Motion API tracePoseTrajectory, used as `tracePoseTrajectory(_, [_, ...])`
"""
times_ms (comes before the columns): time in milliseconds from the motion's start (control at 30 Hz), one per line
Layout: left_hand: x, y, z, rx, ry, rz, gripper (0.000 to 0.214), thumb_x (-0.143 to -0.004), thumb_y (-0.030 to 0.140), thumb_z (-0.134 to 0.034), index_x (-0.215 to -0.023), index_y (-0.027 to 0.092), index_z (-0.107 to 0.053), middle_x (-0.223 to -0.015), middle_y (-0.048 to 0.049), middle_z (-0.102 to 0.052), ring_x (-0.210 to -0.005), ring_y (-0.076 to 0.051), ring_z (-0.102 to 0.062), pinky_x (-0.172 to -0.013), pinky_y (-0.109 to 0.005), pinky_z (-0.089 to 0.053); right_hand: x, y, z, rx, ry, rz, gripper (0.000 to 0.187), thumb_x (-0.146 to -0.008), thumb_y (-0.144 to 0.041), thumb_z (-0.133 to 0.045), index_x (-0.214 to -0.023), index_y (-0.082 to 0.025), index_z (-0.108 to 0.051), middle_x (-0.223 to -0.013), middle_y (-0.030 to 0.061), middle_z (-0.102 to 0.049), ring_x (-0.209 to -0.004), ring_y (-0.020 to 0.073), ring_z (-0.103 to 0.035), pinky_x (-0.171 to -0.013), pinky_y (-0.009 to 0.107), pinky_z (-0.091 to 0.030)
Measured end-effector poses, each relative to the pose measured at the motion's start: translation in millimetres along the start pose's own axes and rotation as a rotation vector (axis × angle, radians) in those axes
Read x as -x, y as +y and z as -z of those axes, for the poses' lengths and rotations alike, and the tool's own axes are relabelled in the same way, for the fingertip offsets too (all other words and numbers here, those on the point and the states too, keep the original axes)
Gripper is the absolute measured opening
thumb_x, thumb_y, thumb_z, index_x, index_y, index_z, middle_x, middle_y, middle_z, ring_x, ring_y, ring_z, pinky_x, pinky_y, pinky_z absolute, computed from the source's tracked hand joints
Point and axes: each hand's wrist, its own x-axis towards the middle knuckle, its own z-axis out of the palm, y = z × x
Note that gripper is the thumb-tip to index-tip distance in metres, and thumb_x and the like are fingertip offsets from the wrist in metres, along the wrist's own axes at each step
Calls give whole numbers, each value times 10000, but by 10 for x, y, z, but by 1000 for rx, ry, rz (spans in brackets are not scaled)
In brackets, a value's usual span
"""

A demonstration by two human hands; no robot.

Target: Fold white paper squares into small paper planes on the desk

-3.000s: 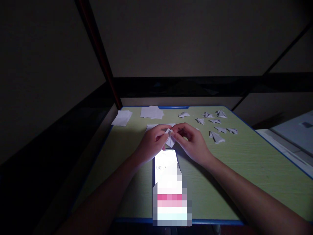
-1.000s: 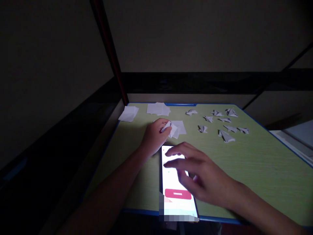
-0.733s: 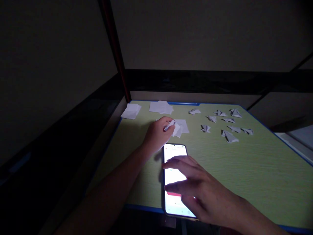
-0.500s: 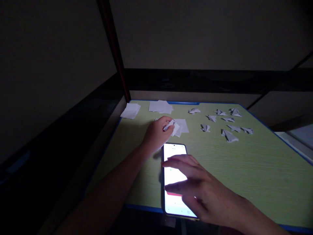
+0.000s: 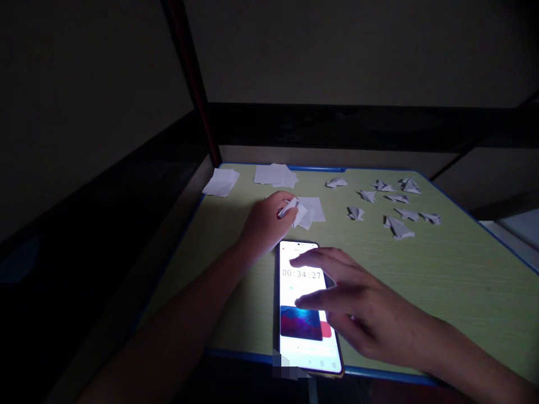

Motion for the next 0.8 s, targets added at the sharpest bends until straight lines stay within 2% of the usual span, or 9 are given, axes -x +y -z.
tracePoseTrajectory(133, [-4,38,19,-1,-1,-4,167,-836,171,-619,-992,149,-673,-882,-54,-758,-719,-147,-690,-566,-223,-513,47,-47,-5,-32,-50,3,357,-870,-76,-510,-981,-231,-811,-1302,120,-621,-1266,278,-547,-994,458,-496])
tracePoseTrajectory(333, [-2,67,39,-16,-10,-3,162,-837,179,-603,-981,144,-667,-873,-49,-752,-706,-136,-680,-548,-210,-497,95,-68,-21,-34,-89,-3,426,-883,-67,-494,-1061,-297,-805,-1297,91,-645,-1282,263,-546,-1017,452,-485])
tracePoseTrajectory(800, [0,82,53,-40,-23,-11,179,-830,185,-590,-985,139,-669,-821,-39,-739,-657,-131,-648,-530,-219,-477,119,-29,-22,-74,-59,-3,475,-833,-20,-512,-1087,-304,-796,-1319,90,-628,-1303,256,-528,-1047,469,-464])
